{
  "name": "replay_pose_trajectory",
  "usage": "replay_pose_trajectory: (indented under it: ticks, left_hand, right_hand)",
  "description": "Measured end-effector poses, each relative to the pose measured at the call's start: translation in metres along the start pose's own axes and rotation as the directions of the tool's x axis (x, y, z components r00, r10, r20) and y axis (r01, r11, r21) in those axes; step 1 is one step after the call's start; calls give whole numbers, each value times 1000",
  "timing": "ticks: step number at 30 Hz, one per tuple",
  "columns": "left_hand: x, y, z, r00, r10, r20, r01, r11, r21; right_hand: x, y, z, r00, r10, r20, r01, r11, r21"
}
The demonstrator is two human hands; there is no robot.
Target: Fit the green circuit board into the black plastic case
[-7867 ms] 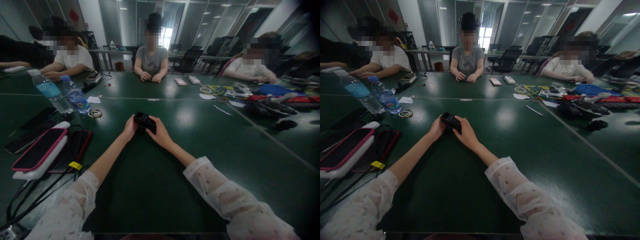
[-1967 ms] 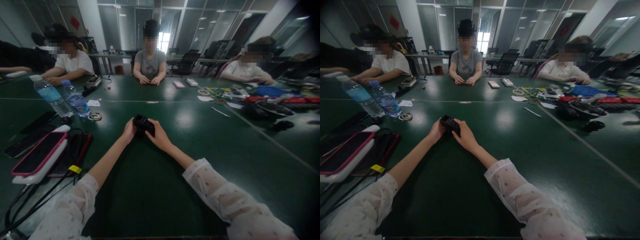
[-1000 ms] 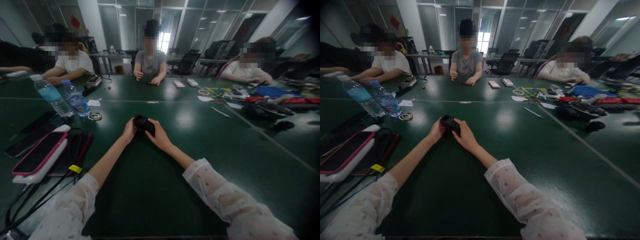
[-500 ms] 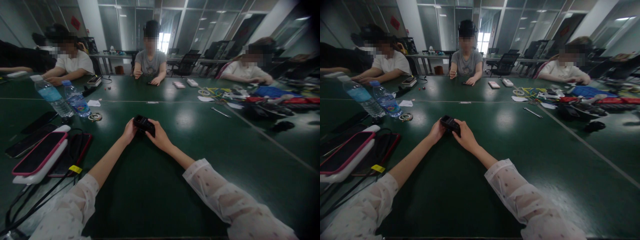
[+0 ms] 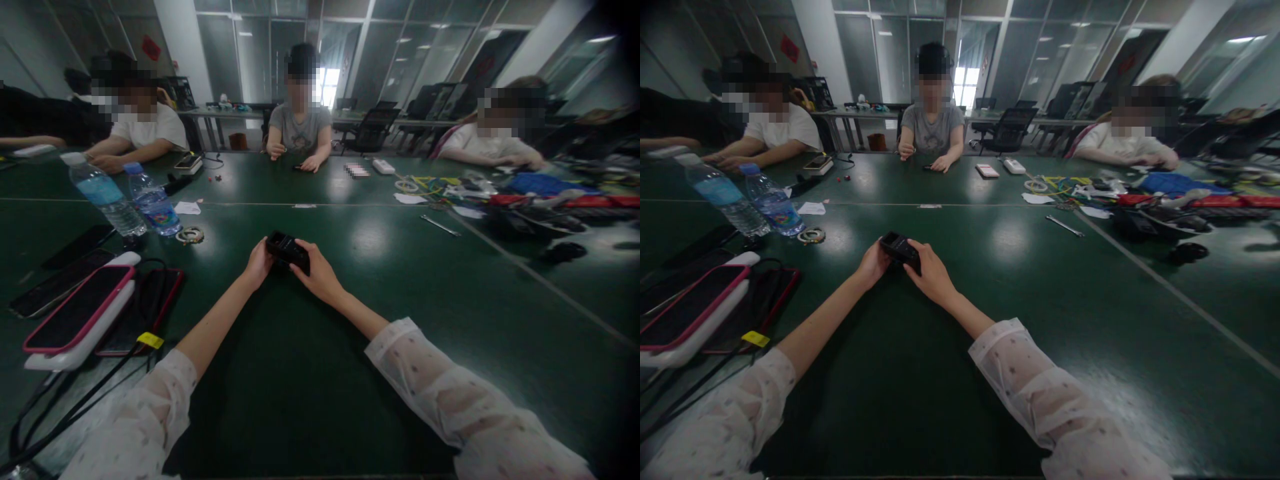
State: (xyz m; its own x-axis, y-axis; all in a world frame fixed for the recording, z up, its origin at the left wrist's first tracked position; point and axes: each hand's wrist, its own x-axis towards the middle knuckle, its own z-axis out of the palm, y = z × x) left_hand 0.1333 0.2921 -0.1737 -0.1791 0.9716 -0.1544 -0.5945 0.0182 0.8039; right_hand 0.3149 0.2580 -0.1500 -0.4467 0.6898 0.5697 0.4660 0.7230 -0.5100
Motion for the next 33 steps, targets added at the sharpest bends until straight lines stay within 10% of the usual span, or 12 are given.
replay_pose_trajectory:
  ticks: [33]
  left_hand:
    - [-11, 8, 4, 993, -21, 115, 9, 994, 108]
  right_hand:
    - [3, 11, 1, 961, 218, -168, -187, 965, 184]
